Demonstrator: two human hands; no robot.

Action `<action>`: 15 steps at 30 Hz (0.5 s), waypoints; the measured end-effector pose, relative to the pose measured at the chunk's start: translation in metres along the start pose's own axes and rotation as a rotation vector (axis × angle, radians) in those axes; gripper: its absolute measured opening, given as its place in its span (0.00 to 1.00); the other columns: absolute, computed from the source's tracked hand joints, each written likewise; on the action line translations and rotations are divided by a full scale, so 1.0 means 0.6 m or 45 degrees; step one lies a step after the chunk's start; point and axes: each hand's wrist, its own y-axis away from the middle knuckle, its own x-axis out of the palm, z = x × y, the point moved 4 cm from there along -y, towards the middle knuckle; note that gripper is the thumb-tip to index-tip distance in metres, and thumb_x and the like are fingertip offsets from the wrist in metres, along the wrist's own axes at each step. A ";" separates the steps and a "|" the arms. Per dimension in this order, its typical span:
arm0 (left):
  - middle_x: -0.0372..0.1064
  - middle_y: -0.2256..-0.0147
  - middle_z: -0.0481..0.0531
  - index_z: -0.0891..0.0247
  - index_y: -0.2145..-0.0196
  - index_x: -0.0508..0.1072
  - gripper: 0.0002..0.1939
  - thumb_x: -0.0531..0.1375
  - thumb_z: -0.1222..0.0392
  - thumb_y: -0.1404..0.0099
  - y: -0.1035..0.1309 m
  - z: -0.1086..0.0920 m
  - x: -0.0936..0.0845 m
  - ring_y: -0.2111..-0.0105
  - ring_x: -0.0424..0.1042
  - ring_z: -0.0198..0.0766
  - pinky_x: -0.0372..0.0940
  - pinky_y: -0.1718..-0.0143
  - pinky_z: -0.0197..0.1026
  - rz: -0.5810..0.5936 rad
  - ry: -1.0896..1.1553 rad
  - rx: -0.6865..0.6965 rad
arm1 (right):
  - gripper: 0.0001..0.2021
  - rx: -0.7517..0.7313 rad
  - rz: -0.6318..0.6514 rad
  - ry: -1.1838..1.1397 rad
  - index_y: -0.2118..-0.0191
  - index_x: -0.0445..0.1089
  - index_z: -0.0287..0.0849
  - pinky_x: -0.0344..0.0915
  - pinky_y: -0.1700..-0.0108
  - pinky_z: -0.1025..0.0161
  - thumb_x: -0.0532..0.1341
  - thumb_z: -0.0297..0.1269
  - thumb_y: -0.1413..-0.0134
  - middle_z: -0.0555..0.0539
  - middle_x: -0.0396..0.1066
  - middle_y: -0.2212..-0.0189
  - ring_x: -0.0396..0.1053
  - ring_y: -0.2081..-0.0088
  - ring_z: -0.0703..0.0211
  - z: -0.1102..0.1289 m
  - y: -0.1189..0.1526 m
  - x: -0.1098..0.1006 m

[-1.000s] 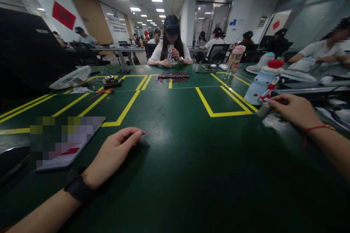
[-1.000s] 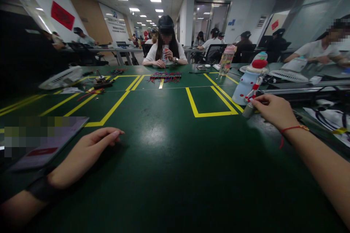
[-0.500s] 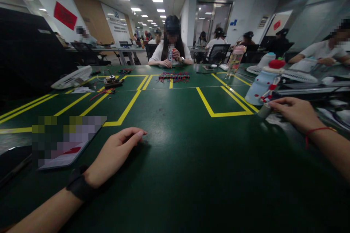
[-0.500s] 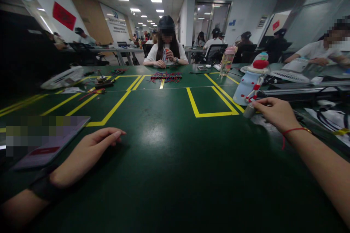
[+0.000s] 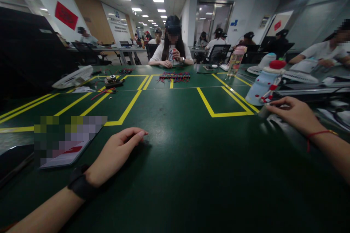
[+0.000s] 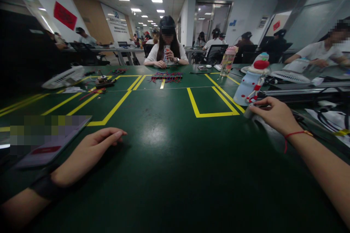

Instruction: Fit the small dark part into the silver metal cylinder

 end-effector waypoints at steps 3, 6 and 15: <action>0.71 0.67 0.46 0.57 0.59 0.73 0.18 0.54 0.43 0.36 0.002 -0.003 0.000 0.65 0.69 0.39 0.60 0.62 0.40 0.000 0.000 0.009 | 0.22 -0.052 -0.018 -0.011 0.60 0.64 0.40 0.60 0.61 0.61 0.66 0.47 0.60 0.36 0.70 0.59 0.68 0.64 0.58 0.000 0.007 0.009; 0.71 0.67 0.46 0.58 0.59 0.73 0.18 0.54 0.43 0.36 0.003 -0.006 0.000 0.64 0.70 0.40 0.61 0.62 0.40 0.003 -0.011 0.011 | 0.22 -0.096 -0.082 -0.030 0.61 0.62 0.41 0.59 0.59 0.58 0.66 0.46 0.60 0.35 0.68 0.58 0.67 0.61 0.55 -0.001 0.012 0.014; 0.71 0.59 0.49 0.56 0.57 0.72 0.15 0.53 0.47 0.34 0.010 -0.036 0.013 0.60 0.70 0.42 0.63 0.59 0.43 0.026 -0.129 0.182 | 0.25 -0.211 -0.003 -0.531 0.56 0.59 0.43 0.65 0.57 0.60 0.67 0.45 0.59 0.39 0.67 0.54 0.69 0.60 0.59 0.115 0.075 0.051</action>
